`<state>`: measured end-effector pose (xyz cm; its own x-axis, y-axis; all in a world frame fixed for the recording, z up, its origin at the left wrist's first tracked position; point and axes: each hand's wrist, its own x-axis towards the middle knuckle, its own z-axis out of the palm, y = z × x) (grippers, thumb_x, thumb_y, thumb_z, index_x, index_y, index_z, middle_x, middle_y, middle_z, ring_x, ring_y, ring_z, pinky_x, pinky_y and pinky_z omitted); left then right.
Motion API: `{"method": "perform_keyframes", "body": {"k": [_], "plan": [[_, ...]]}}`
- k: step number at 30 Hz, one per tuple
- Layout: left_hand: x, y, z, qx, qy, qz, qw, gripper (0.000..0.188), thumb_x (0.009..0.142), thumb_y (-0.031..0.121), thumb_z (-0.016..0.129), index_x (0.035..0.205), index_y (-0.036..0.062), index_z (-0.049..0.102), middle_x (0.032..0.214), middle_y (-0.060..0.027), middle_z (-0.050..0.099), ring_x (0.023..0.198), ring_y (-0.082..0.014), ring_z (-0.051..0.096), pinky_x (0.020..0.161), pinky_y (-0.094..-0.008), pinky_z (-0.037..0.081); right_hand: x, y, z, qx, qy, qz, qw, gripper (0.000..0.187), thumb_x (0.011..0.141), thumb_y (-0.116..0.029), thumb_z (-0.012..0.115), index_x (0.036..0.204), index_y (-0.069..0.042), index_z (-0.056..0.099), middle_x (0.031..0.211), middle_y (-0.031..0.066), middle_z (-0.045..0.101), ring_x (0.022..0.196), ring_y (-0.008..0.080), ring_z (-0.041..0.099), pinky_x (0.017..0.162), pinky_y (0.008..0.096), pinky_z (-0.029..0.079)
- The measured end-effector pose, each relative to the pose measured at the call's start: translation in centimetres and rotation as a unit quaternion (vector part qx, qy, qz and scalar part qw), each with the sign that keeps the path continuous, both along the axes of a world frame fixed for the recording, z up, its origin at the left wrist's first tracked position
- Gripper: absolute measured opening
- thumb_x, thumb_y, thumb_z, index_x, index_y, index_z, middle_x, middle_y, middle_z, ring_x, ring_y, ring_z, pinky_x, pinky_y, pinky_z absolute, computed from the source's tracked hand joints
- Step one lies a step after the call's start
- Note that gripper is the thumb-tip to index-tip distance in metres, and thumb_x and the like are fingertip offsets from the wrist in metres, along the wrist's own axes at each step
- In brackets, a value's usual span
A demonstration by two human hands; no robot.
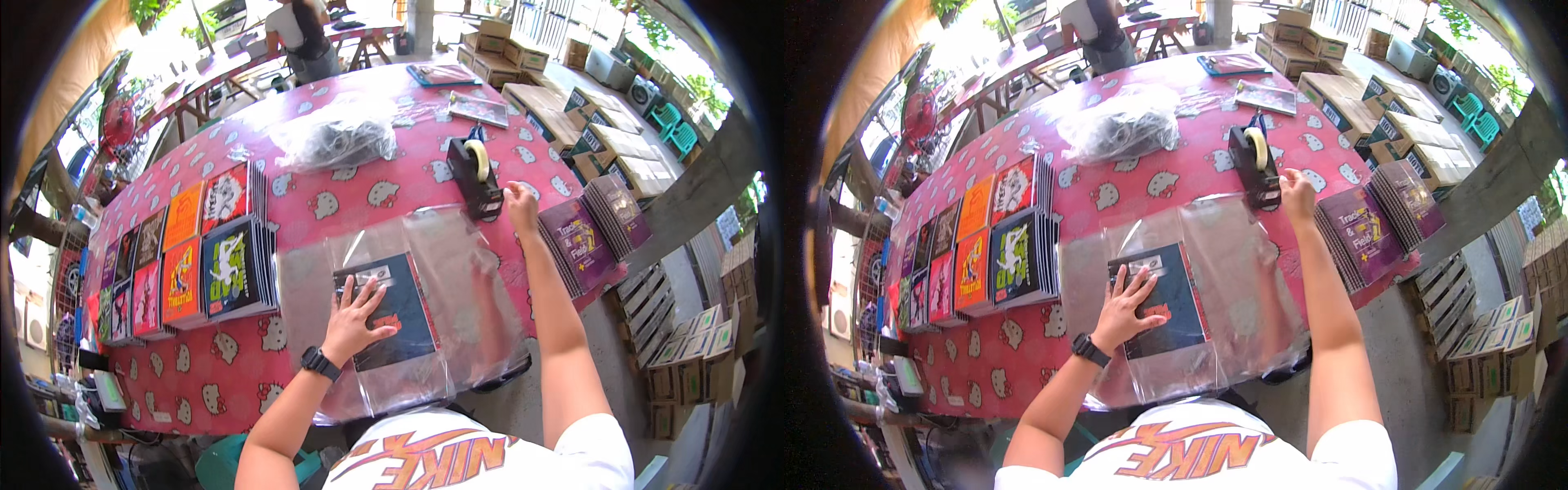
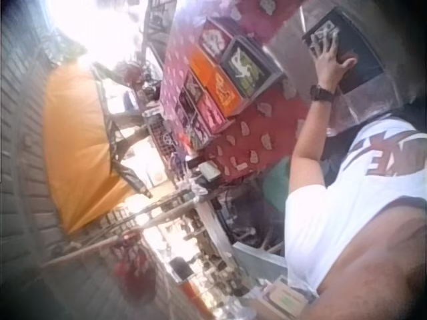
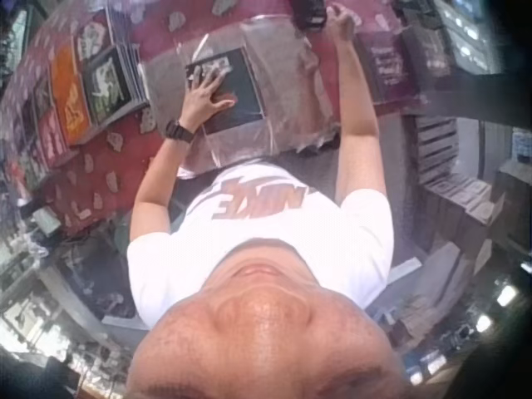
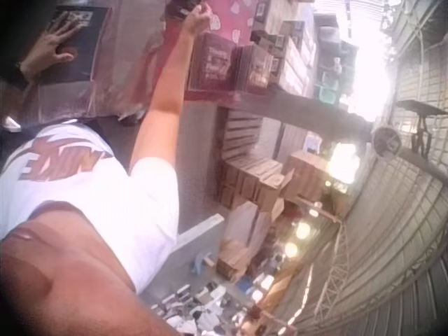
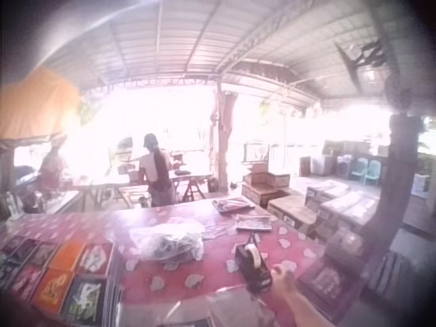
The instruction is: The person places stacks of notebooks into plastic bags, seals them using adhesive tape, and places the packaged notebooks onto a growing pile.
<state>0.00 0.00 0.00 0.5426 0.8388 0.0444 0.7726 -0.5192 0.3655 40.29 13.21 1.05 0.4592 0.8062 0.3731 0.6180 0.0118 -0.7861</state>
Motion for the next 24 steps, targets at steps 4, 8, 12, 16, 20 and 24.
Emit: {"method": "perform_keyframes", "body": {"k": [4,8,12,16,20,24], "plan": [[-1.3,-0.7,0.5,-0.019,0.031,0.03,0.999,0.085,0.066,0.064,0.062,0.137,0.0235,0.038,0.147,0.0025,0.025,0.138,-0.0318,0.006,0.105,-0.0595,0.014,-1.4,6.0,-1.4,-0.221,-0.08,-0.068,0.97,0.032,0.079,-0.032,0.064,0.082,0.0,0.067,0.077,0.015,0.066,0.079,0.0281,0.063,0.074,0.0375,0.046],[0.1,-0.1,0.1,-0.011,0.024,0.01,1.0,0.084,0.066,0.064,0.061,0.137,0.0246,0.038,0.147,0.0035,0.024,0.138,-0.0311,0.005,0.104,-0.0603,0.017,3.0,6.0,-2.3,-0.094,-0.04,-0.012,0.995,0.027,0.077,-0.028,0.067,0.076,0.0,0.066,0.063,0.007,0.063,0.062,0.0152,0.06,0.06,0.0309,0.047],[-1.7,-1.0,0.2,-0.021,0.029,0.053,0.998,0.084,0.066,0.064,0.061,0.137,0.0252,0.037,0.147,0.0038,0.024,0.138,-0.0309,0.005,0.104,-0.0599,0.016,-2.5,0.7,0.2,-0.087,0.044,0.031,0.995,0.022,0.077,-0.024,0.068,0.072,-0.003,0.064,0.06,0.0013,0.059,0.051,0.0076,0.049,0.049,0.0264,0.041],[-0.9,-0.4,0.4,-0.016,0.027,0.031,0.999,0.084,0.067,0.066,0.059,0.137,0.0252,0.037,0.148,0.0039,0.023,0.138,-0.0309,0.007,0.105,-0.059,0.015,0.1,-1.8,-4.6,-0.214,0.501,0.06,0.837,0.018,0.082,-0.023,0.066,0.076,-0.007,0.059,0.059,-0.0031,0.052,0.044,0.0036,0.039,0.038,0.0203,0.031],[-0.6,-0.3,-0.2,-0.004,0.017,0.025,1.0,0.087,0.064,0.067,0.06,0.137,0.0235,0.038,0.147,0.0039,0.024,0.138,-0.0305,0.008,0.104,-0.0606,0.014,-5.1,-1.5,-6.0,-0.348,0.585,0.123,0.723,0.011,0.085,-0.017,0.062,0.079,-0.009,0.058,0.062,-0.0039,0.052,0.041,0.0013,0.036,0.035,0.0179,0.026],[-1.0,-0.7,0.2,-0.038,-0.007,0.057,0.998,0.088,0.061,0.065,0.064,0.136,0.0237,0.04,0.146,0.0054,0.026,0.138,-0.0281,0.008,0.102,-0.066,0.012,-17.0,-8.0,3.5,-0.335,0.406,0.304,0.794,0.019,0.078,-0.023,0.07,0.079,-0.005,0.063,0.063,-0.0008,0.057,0.043,0.0034,0.039,0.036,0.0199,0.027]]}}
